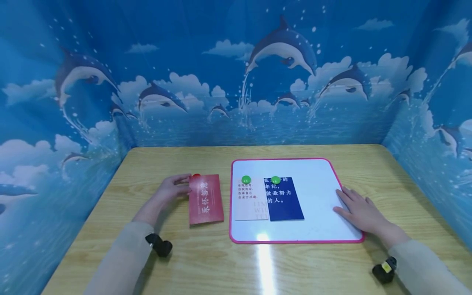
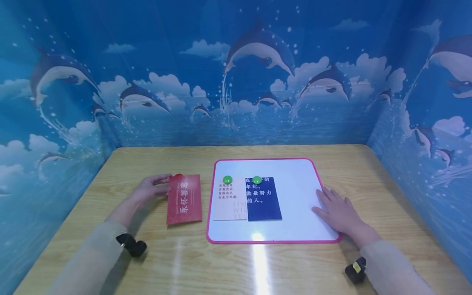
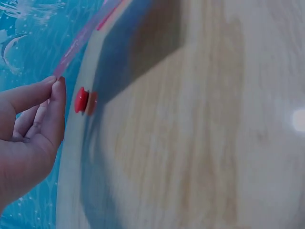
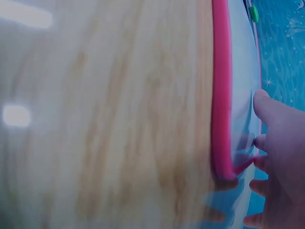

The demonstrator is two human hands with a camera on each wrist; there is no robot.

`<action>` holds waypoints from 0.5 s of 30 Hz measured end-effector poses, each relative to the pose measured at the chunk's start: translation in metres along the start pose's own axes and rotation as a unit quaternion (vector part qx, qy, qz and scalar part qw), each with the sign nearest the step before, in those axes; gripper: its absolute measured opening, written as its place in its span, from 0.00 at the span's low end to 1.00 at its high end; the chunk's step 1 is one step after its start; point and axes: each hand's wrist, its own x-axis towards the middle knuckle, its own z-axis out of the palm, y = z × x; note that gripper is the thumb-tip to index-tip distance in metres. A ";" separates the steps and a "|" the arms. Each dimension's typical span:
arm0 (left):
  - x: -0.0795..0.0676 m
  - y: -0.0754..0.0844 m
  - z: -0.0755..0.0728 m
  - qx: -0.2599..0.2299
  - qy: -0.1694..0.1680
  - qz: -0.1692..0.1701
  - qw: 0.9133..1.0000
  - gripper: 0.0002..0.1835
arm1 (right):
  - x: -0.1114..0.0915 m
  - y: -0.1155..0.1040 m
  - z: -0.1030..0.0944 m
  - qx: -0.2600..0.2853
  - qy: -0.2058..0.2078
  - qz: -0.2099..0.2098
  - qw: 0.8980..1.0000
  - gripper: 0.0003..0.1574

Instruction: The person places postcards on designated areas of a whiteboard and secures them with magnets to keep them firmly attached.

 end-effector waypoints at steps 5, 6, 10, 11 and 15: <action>0.003 0.011 0.007 -0.034 0.000 -0.024 0.999 0.33 | -0.001 0.003 -0.002 0.001 -0.008 -0.002 1.000 0.43; 0.004 0.014 0.010 -0.040 -0.002 -0.027 0.999 0.33 | -0.002 0.004 -0.002 0.002 -0.010 0.000 1.000 0.43; 0.009 0.028 0.026 -0.066 -0.007 -0.033 0.997 0.33 | -0.002 0.004 -0.003 0.002 -0.015 0.004 1.000 0.43; 0.010 0.032 0.031 -0.069 -0.008 -0.032 0.997 0.33 | -0.002 0.004 -0.003 0.003 -0.015 0.005 1.000 0.43; 0.014 0.045 0.052 -0.083 -0.007 -0.028 0.996 0.32 | -0.002 0.004 -0.003 0.006 -0.017 0.007 1.000 0.43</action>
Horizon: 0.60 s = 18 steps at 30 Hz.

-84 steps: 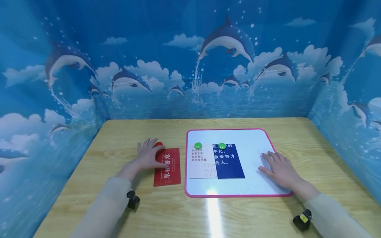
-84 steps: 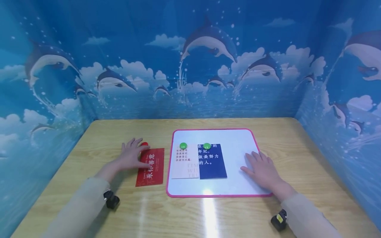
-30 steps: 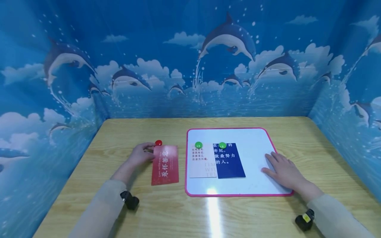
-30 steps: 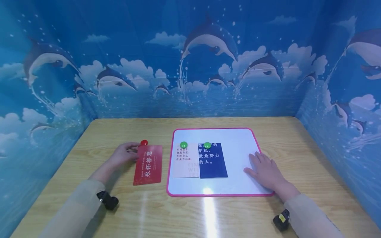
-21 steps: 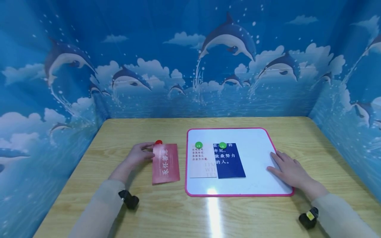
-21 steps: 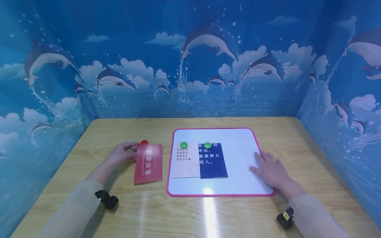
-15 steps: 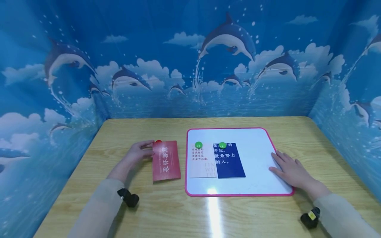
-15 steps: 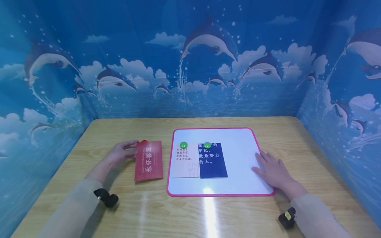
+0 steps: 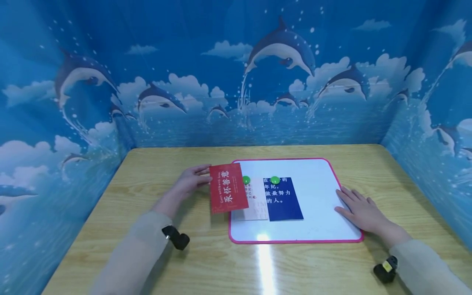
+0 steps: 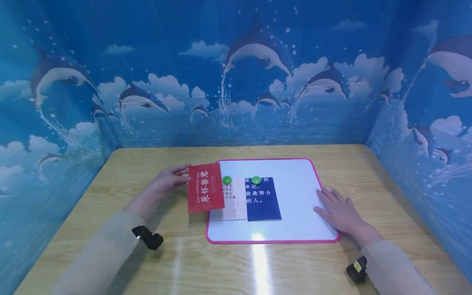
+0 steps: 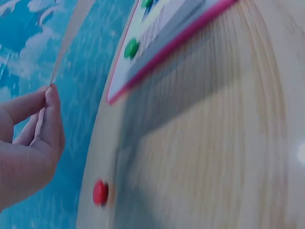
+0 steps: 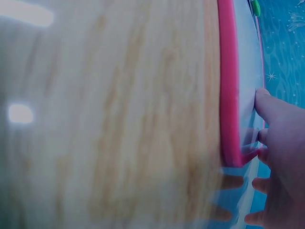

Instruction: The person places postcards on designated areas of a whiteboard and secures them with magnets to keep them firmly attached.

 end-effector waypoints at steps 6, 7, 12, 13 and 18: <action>0.010 0.017 0.039 -0.001 0.009 -0.004 1.000 0.30 | -0.001 0.002 0.001 -0.002 0.001 0.003 1.000 0.43; 0.012 0.019 0.046 -0.001 0.008 -0.006 1.000 0.30 | -0.001 0.002 0.001 -0.002 0.001 0.003 1.000 0.43; 0.022 0.029 0.086 0.010 0.007 -0.018 1.000 0.30 | -0.002 0.001 0.002 -0.005 0.003 0.003 1.000 0.43; 0.023 0.031 0.094 0.017 0.010 -0.020 1.000 0.30 | -0.002 0.001 0.002 -0.006 0.005 0.002 1.000 0.43; 0.028 0.037 0.133 0.023 0.015 -0.013 1.000 0.30 | -0.001 0.004 0.005 -0.003 0.008 0.006 1.000 0.43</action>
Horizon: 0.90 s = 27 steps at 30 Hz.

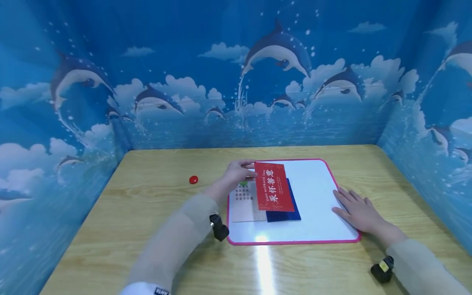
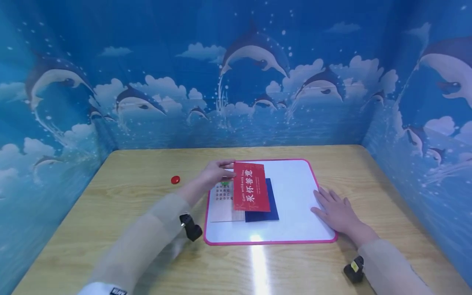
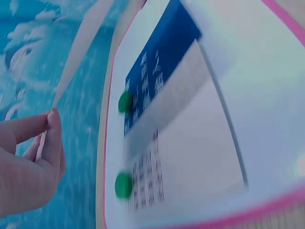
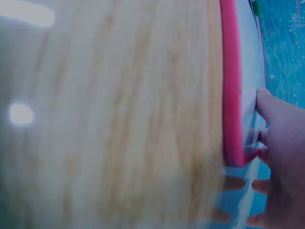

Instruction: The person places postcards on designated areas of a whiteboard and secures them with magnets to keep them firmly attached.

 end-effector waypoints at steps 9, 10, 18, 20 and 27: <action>0.008 0.002 0.047 0.003 -0.004 0.013 1.000 0.28 | 0.001 0.001 0.002 0.009 -0.001 0.005 1.000 0.44; 0.008 0.002 0.051 0.001 -0.007 0.016 1.000 0.27 | 0.001 0.001 0.002 0.009 -0.001 0.006 1.000 0.44; 0.010 -0.003 0.079 -0.006 -0.013 0.046 0.999 0.25 | 0.001 -0.001 0.001 0.005 0.001 0.008 1.000 0.45; 0.011 -0.004 0.085 -0.003 -0.010 0.053 0.999 0.25 | 0.001 -0.001 0.001 0.005 0.002 0.009 1.000 0.45; 0.011 -0.008 0.101 0.010 0.005 0.058 0.998 0.24 | 0.000 -0.002 -0.001 0.010 0.003 0.009 1.000 0.45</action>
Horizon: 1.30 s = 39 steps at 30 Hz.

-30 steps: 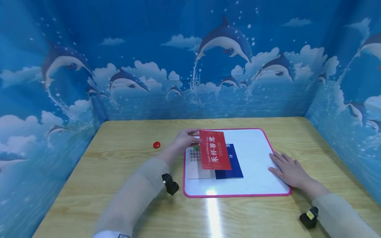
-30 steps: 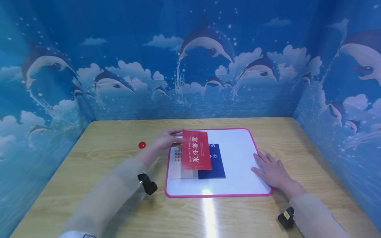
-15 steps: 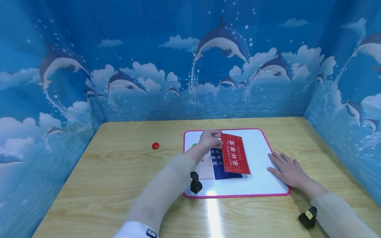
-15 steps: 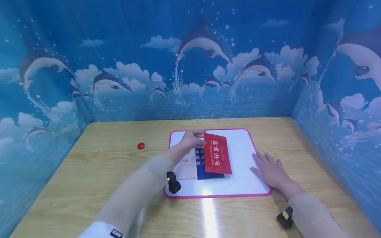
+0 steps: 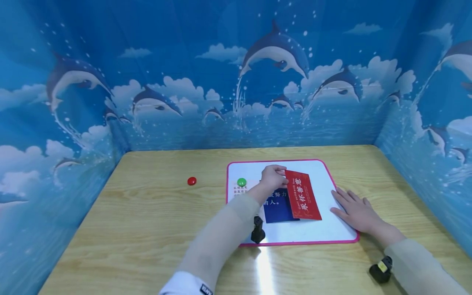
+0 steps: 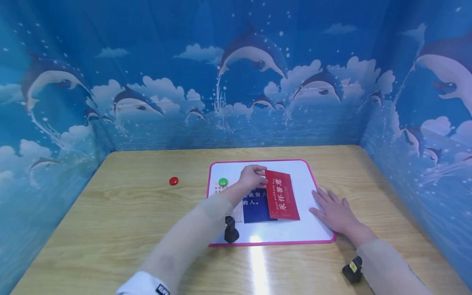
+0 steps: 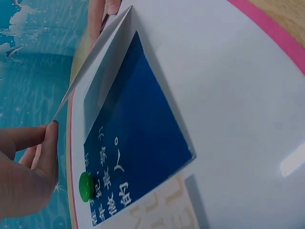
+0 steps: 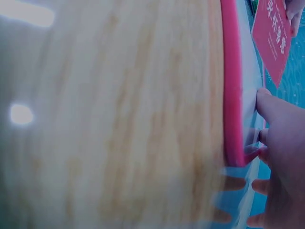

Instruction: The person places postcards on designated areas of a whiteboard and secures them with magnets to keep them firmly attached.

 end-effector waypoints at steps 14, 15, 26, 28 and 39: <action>0.004 -0.005 0.021 0.035 0.009 -0.010 0.999 0.23 | 0.005 0.003 -0.012 0.011 0.018 0.002 1.000 0.44; 0.004 -0.006 0.022 0.039 0.010 -0.013 0.999 0.23 | 0.005 0.003 -0.013 0.010 0.018 0.003 1.000 0.44; 0.004 -0.001 0.026 0.086 -0.010 -0.046 0.995 0.20 | 0.003 0.003 -0.022 0.012 0.022 0.005 1.000 0.43; 0.002 0.002 0.025 0.104 -0.023 -0.054 0.993 0.23 | 0.003 0.004 -0.023 0.011 0.021 0.006 1.000 0.43; -0.003 0.008 0.019 0.160 -0.071 -0.031 0.984 0.31 | 0.002 0.001 -0.022 0.011 0.017 0.011 1.000 0.43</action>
